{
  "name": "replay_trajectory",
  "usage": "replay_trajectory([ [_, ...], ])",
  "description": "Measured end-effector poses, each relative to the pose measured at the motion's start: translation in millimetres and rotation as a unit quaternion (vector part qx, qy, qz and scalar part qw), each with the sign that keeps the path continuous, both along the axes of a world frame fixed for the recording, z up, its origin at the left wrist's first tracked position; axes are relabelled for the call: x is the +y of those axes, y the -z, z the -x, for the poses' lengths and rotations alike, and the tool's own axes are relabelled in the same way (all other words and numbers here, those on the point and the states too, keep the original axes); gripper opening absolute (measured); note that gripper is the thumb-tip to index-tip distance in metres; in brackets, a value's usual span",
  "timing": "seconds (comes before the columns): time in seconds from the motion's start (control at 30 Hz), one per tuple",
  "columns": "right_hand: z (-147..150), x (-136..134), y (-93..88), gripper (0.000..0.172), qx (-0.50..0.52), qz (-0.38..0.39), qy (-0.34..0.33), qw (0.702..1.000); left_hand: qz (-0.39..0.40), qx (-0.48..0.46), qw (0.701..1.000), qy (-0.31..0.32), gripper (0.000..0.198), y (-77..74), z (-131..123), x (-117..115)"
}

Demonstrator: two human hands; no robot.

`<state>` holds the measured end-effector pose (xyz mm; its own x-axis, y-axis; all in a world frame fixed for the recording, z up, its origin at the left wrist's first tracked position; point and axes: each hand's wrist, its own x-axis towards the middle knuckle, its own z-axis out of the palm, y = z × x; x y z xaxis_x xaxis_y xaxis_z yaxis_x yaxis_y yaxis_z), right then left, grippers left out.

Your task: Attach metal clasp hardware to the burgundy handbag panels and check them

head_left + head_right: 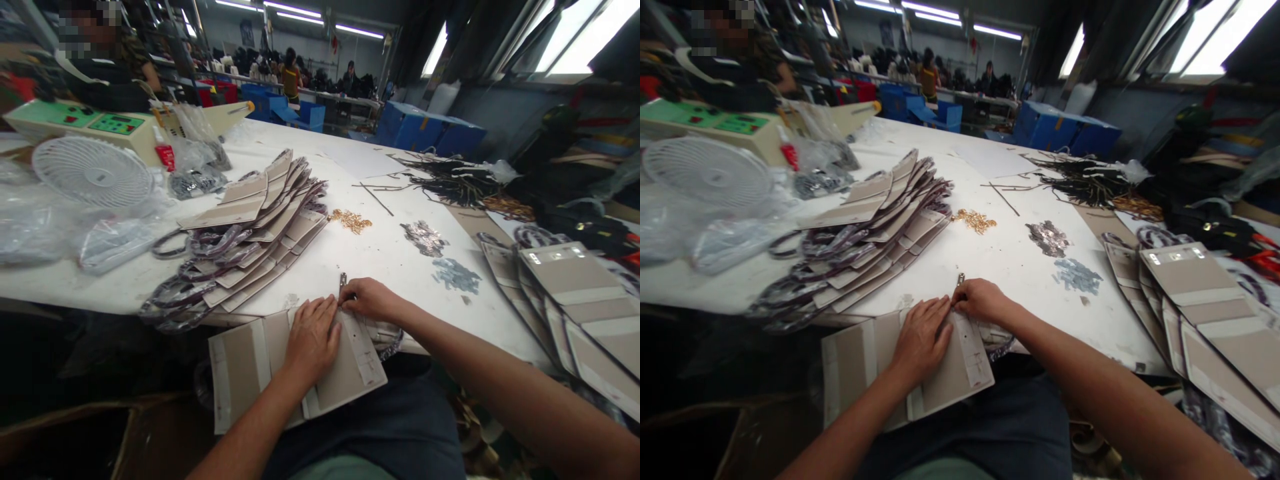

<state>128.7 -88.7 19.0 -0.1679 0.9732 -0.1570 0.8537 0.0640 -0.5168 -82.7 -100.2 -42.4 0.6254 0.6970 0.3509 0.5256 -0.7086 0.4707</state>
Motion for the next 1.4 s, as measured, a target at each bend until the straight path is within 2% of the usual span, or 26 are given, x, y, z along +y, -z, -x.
replay_trajectory([
  [0.13,2.6,-6.9,0.8,0.008,-0.055,-0.028,0.04,0.997,-0.002,-0.022,1.0,-0.009,0.042,-3.7,-3.2,2.4],
  [0.37,4.2,-18.1,8.8,0.008,-0.05,-0.058,0.07,0.995,0.0,-0.069,0.997,-0.028,0.021,-10.0,-13.9,16.4],
  [0.5,0.6,-15.8,8.8,0.01,-0.008,-0.06,0.061,0.996,-0.012,-0.058,0.998,-0.02,0.016,-11.7,-14.9,25.9],
  [0.63,-11.5,-14.2,0.7,0.013,0.107,-0.059,0.058,0.991,-0.032,-0.045,0.998,0.001,0.017,-11.8,-13.4,34.0],
  [0.7,-20.3,-17.1,-4.6,0.014,0.188,-0.099,0.088,0.973,-0.038,-0.035,0.999,0.004,0.017,-10.7,-13.1,38.0],
  [0.83,-35.2,-37.1,-10.1,0.027,0.273,-0.204,0.229,0.912,-0.037,-0.022,0.999,0.004,0.017,-8.4,-14.4,45.4],
  [0.97,-51.7,-58.0,-11.4,0.034,0.293,-0.182,0.307,0.887,-0.047,-0.023,0.999,0.012,0.019,-6.9,-15.5,49.2],
  [1.03,-73.2,-54.5,-13.5,0.034,0.278,-0.153,0.335,0.887,-0.053,-0.024,0.998,0.016,0.02,-5.5,-15.2,50.5],
  [1.07,-89.2,-48.0,-14.7,0.034,0.24,-0.142,0.354,0.893,-0.057,-0.026,0.998,0.017,0.02,-4.4,-14.9,51.1],
  [1.13,-130.6,-27.7,-15.9,0.033,0.112,-0.133,0.394,0.902,-0.063,-0.033,0.997,0.019,0.02,-2.0,-14.2,52.6],
  [1.2,-177.9,-2.8,-13.7,0.031,-0.015,-0.13,0.424,0.896,-0.068,-0.039,0.997,0.021,0.019,0.3,-13.5,54.0],
  [1.3,-238.4,30.1,-2.4,0.034,-0.08,-0.098,0.447,0.885,-0.074,-0.042,0.996,0.026,0.017,2.2,-13.0,55.3],
  [1.4,-270.6,48.6,14.5,0.035,-0.11,-0.066,0.456,0.881,-0.083,-0.045,0.995,0.027,0.016,2.2,-13.3,55.6],
])
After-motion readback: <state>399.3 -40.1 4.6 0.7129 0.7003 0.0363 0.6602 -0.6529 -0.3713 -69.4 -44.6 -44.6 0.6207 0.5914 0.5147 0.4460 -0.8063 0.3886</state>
